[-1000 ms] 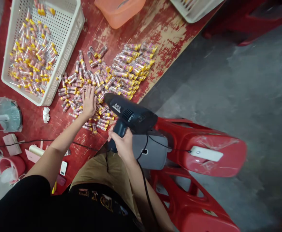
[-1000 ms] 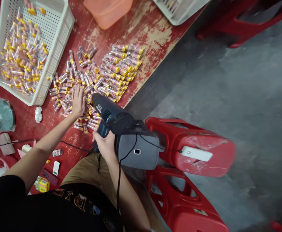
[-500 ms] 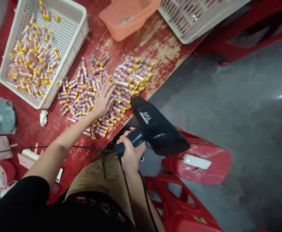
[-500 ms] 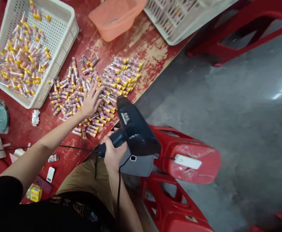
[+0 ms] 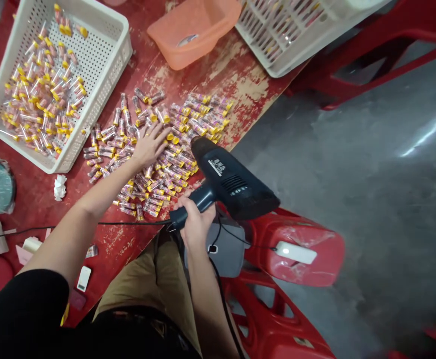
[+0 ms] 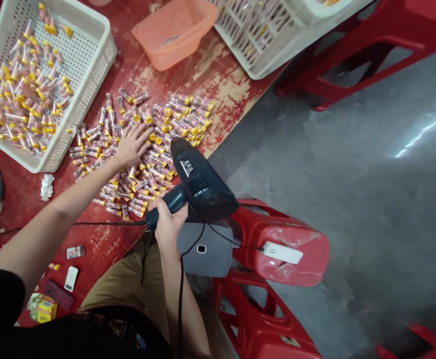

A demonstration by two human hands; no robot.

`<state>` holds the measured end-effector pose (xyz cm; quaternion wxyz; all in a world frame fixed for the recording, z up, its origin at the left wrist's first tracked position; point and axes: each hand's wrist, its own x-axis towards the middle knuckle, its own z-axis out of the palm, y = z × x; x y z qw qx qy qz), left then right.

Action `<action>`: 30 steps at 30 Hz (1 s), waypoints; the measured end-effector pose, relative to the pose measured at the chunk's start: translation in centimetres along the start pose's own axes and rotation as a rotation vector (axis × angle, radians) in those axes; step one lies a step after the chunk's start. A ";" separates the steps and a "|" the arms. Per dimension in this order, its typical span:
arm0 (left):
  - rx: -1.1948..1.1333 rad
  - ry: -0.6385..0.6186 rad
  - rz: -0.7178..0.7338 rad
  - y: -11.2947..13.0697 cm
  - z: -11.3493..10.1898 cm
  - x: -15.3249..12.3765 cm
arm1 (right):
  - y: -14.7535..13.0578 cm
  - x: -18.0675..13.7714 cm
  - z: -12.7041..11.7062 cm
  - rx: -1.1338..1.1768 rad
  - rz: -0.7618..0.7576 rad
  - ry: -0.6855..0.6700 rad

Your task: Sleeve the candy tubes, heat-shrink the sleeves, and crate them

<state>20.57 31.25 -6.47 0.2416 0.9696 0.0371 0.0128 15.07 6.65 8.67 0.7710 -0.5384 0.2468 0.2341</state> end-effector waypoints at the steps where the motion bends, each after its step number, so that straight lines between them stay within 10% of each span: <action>1: -0.015 0.006 -0.019 -0.9 -0.8 -0.8 | 0.2 0.3 0.2 -0.004 0.004 -0.020; 21: -0.123 0.210 -0.297 0.0 -3.4 -13.0 | 1.0 -0.4 2.3 -0.210 0.054 -0.139; 30: -0.122 0.214 -0.324 0.1 -3.0 -13.2 | 0.7 0.7 3.7 -0.292 0.007 -0.169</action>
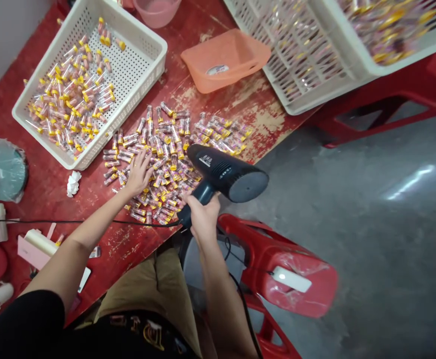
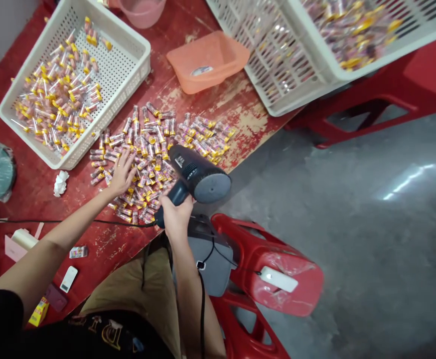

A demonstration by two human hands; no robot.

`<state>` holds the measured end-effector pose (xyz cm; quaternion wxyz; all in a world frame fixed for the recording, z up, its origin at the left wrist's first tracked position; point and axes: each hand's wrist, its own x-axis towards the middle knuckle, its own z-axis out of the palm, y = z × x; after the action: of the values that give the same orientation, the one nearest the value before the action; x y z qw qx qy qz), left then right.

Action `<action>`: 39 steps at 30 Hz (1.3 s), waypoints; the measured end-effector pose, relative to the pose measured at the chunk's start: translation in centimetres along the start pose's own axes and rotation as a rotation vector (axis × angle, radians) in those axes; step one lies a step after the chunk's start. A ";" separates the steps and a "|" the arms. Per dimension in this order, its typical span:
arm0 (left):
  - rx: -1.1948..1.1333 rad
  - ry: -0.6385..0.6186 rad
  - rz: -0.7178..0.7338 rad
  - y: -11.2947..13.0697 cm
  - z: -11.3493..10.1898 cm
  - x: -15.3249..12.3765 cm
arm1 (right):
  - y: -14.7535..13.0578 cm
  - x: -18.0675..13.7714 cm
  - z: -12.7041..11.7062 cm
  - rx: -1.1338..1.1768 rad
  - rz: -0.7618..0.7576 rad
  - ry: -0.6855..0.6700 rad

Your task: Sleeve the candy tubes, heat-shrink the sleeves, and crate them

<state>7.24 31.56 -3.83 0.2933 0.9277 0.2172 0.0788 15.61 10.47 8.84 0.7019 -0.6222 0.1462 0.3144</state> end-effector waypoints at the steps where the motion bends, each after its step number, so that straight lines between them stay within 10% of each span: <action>1: 0.002 0.000 0.004 0.0 0.3 0.3 | 0.0 0.0 0.1 -0.011 0.017 -0.028; 9: 0.014 -0.057 0.051 1.9 1.5 4.1 | -1.4 -3.2 1.7 -0.055 0.002 0.246; 23: -0.066 0.174 -0.097 6.0 -4.7 0.1 | -2.9 -6.0 0.4 0.045 0.055 0.022; 39: -0.023 0.111 0.044 8.0 -0.3 0.8 | -2.4 -7.2 -0.7 0.114 0.060 0.018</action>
<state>10.76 26.17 1.05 0.2896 0.9230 0.2120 0.1389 11.74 7.91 14.87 0.7252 -0.5793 0.1885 0.3209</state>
